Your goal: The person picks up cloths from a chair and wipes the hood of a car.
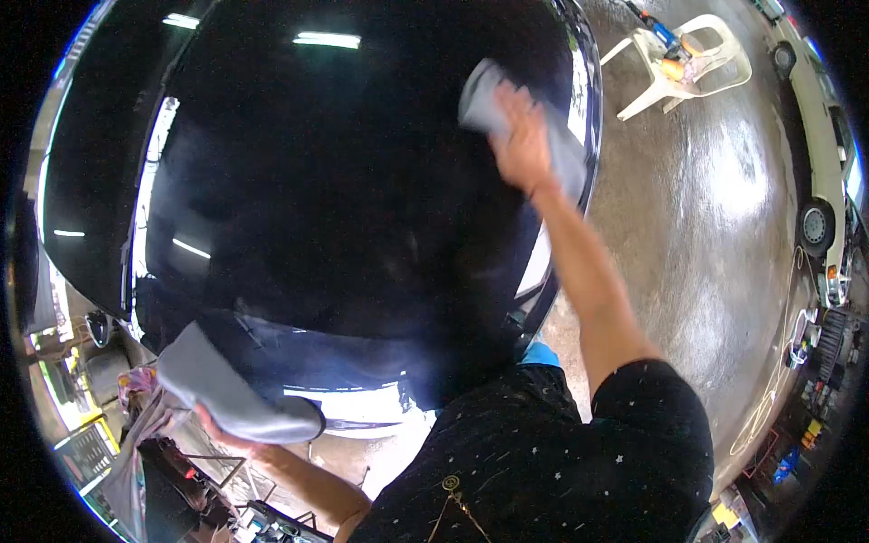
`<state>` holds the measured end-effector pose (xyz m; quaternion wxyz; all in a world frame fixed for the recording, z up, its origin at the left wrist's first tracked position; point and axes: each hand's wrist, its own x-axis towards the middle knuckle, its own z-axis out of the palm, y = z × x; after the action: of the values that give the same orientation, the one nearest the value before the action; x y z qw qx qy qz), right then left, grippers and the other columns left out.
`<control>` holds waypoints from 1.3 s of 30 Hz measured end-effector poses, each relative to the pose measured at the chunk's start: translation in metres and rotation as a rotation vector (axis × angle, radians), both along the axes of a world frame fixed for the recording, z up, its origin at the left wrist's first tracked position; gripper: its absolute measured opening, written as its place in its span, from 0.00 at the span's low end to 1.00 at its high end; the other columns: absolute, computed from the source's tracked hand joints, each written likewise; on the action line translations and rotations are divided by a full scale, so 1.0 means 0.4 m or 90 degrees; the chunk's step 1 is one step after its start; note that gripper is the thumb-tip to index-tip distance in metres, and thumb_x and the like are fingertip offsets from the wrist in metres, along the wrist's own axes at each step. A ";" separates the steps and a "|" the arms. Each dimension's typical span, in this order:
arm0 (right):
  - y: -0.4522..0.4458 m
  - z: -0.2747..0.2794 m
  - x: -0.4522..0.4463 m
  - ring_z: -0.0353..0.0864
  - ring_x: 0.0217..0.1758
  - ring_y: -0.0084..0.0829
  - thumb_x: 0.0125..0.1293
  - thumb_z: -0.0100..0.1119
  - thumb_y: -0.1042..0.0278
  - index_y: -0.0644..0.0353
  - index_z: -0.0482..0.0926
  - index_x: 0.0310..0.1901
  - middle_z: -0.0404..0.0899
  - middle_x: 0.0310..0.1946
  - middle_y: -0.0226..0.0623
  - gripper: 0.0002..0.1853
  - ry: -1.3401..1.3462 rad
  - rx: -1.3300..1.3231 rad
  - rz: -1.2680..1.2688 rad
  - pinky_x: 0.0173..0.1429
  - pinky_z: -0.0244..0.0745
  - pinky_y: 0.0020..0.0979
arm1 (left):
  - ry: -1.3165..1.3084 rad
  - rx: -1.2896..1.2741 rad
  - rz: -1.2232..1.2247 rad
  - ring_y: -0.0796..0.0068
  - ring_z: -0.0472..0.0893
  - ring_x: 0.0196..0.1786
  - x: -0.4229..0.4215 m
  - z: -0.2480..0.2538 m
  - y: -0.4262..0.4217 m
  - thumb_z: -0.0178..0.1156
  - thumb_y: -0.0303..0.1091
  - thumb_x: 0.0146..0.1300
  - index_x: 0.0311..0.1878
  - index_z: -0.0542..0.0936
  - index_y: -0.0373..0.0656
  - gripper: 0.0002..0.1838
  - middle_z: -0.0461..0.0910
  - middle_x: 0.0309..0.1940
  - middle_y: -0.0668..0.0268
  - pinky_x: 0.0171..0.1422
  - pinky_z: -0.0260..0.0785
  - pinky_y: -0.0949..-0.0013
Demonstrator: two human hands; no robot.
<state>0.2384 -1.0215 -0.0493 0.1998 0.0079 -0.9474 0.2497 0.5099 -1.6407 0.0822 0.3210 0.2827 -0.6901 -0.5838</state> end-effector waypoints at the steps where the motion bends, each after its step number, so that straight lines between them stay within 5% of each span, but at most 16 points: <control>1: 0.108 -0.063 -0.088 0.48 0.87 0.48 0.74 0.58 0.62 0.49 0.57 0.82 0.55 0.83 0.38 0.37 0.022 0.026 -0.060 0.88 0.41 0.52 | -0.009 -0.038 0.058 0.49 0.77 0.68 -0.001 0.024 0.006 0.51 0.58 0.74 0.69 0.75 0.38 0.34 0.76 0.67 0.48 0.71 0.74 0.33; 3: 0.196 -0.102 -0.155 0.48 0.86 0.49 0.76 0.55 0.61 0.50 0.58 0.81 0.53 0.83 0.42 0.35 -0.031 -0.032 -0.124 0.87 0.41 0.52 | 0.055 0.008 0.109 0.51 0.82 0.62 -0.011 0.081 0.027 0.54 0.52 0.73 0.66 0.79 0.39 0.30 0.79 0.64 0.49 0.69 0.76 0.39; 6: 0.007 -0.024 0.070 0.46 0.86 0.55 0.70 0.60 0.64 0.52 0.57 0.81 0.51 0.84 0.44 0.39 -0.041 -0.054 -0.072 0.88 0.38 0.53 | 0.064 -0.529 -0.172 0.53 0.85 0.57 -0.050 0.036 0.001 0.55 0.51 0.74 0.68 0.77 0.38 0.30 0.81 0.62 0.49 0.64 0.78 0.47; 9: -0.201 0.003 0.428 0.41 0.88 0.50 0.41 0.66 0.62 0.44 0.56 0.83 0.49 0.85 0.38 0.59 -0.387 0.072 0.181 0.88 0.32 0.60 | 0.119 -0.792 -0.088 0.55 0.86 0.56 -0.197 0.005 0.018 0.57 0.56 0.73 0.69 0.75 0.35 0.34 0.82 0.61 0.50 0.61 0.81 0.52; 12: -0.110 -0.045 0.392 0.44 0.88 0.52 0.39 0.61 0.64 0.38 0.60 0.81 0.52 0.85 0.34 0.57 -0.294 0.000 0.241 0.87 0.34 0.62 | -0.048 -0.906 -0.012 0.55 0.85 0.57 -0.266 0.020 0.154 0.58 0.62 0.72 0.68 0.73 0.32 0.40 0.80 0.61 0.49 0.60 0.79 0.54; 16: 0.198 -0.092 -0.057 0.46 0.87 0.48 0.66 0.62 0.71 0.46 0.57 0.82 0.55 0.83 0.36 0.43 -0.031 -0.025 0.005 0.88 0.39 0.53 | 0.038 -0.759 -0.166 0.55 0.85 0.58 -0.266 0.058 0.199 0.60 0.62 0.71 0.70 0.72 0.35 0.40 0.80 0.63 0.49 0.62 0.81 0.53; 18: 0.380 -0.158 -0.273 0.49 0.87 0.46 0.76 0.56 0.58 0.47 0.56 0.82 0.55 0.83 0.34 0.36 0.024 -0.004 -0.069 0.88 0.41 0.52 | 0.061 -0.694 -0.178 0.55 0.85 0.58 -0.267 0.064 0.195 0.59 0.62 0.71 0.70 0.72 0.34 0.40 0.80 0.62 0.49 0.61 0.81 0.53; 20: 0.452 -0.155 -0.350 0.56 0.83 0.54 0.78 0.46 0.49 0.61 0.64 0.77 0.60 0.79 0.50 0.33 -0.095 0.008 -0.244 0.85 0.50 0.48 | 0.074 -0.650 -0.189 0.54 0.85 0.58 -0.271 0.066 0.206 0.59 0.62 0.71 0.70 0.72 0.33 0.40 0.80 0.62 0.49 0.60 0.81 0.52; 23: 0.274 -0.121 -0.209 0.49 0.86 0.48 0.75 0.57 0.55 0.52 0.58 0.80 0.53 0.84 0.39 0.36 -0.078 -0.075 -0.218 0.88 0.42 0.53 | 0.097 -0.650 -0.249 0.54 0.85 0.58 -0.301 0.077 0.234 0.59 0.63 0.71 0.70 0.72 0.32 0.41 0.80 0.62 0.49 0.59 0.81 0.52; 26: -0.033 0.024 0.191 0.43 0.88 0.45 0.50 0.60 0.73 0.44 0.63 0.79 0.52 0.85 0.37 0.49 -0.233 0.028 0.096 0.88 0.35 0.56 | 0.123 -0.678 -0.315 0.53 0.85 0.58 -0.343 0.046 0.251 0.59 0.63 0.71 0.69 0.72 0.31 0.41 0.80 0.62 0.49 0.58 0.81 0.51; 28: -0.095 0.008 0.338 0.42 0.89 0.45 0.41 0.56 0.76 0.42 0.68 0.77 0.54 0.84 0.36 0.52 -0.303 -0.094 0.246 0.88 0.31 0.58 | 0.038 -0.343 -0.232 0.53 0.83 0.60 -0.373 0.015 0.239 0.60 0.53 0.72 0.73 0.70 0.37 0.35 0.77 0.66 0.50 0.64 0.80 0.47; 29: -0.053 -0.001 0.305 0.43 0.89 0.45 0.42 0.56 0.76 0.41 0.68 0.77 0.55 0.84 0.36 0.51 -0.247 -0.113 0.217 0.88 0.31 0.58 | 0.054 -0.564 -0.277 0.53 0.84 0.60 -0.386 0.008 0.241 0.60 0.48 0.73 0.73 0.71 0.38 0.32 0.77 0.66 0.51 0.64 0.79 0.49; 32: 0.186 -0.062 0.030 0.45 0.88 0.46 0.59 0.59 0.71 0.45 0.64 0.79 0.55 0.83 0.35 0.43 -0.076 -0.033 0.000 0.89 0.34 0.54 | 0.001 -0.648 -0.229 0.53 0.83 0.61 -0.339 0.035 0.200 0.66 0.52 0.69 0.69 0.73 0.35 0.35 0.78 0.65 0.50 0.65 0.78 0.50; 34: 0.414 -0.195 -0.192 0.47 0.87 0.44 0.75 0.55 0.59 0.48 0.58 0.81 0.53 0.84 0.34 0.35 0.006 -0.051 -0.147 0.88 0.40 0.50 | -0.009 -0.379 -0.192 0.53 0.82 0.61 -0.301 0.078 0.248 0.61 0.50 0.72 0.69 0.74 0.37 0.31 0.77 0.65 0.49 0.66 0.78 0.51; 37: 0.526 -0.196 -0.425 0.52 0.86 0.46 0.78 0.51 0.49 0.52 0.63 0.78 0.57 0.83 0.32 0.33 -0.117 0.021 -0.307 0.85 0.49 0.52 | -0.039 0.037 0.068 0.52 0.79 0.64 -0.290 0.148 0.237 0.48 0.48 0.76 0.69 0.76 0.43 0.26 0.77 0.66 0.50 0.67 0.75 0.48; 39: 0.379 -0.149 -0.467 0.56 0.84 0.48 0.76 0.52 0.48 0.53 0.65 0.76 0.61 0.80 0.40 0.32 0.005 0.026 -0.227 0.85 0.49 0.55 | -0.025 0.002 0.080 0.52 0.78 0.65 -0.347 0.149 0.250 0.48 0.48 0.76 0.68 0.77 0.43 0.26 0.77 0.66 0.51 0.68 0.74 0.47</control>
<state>0.0516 -0.8700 -0.1088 0.2446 -0.1550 -0.9379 0.1911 0.3710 -1.5409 0.1416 0.3428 0.3372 -0.6764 -0.5579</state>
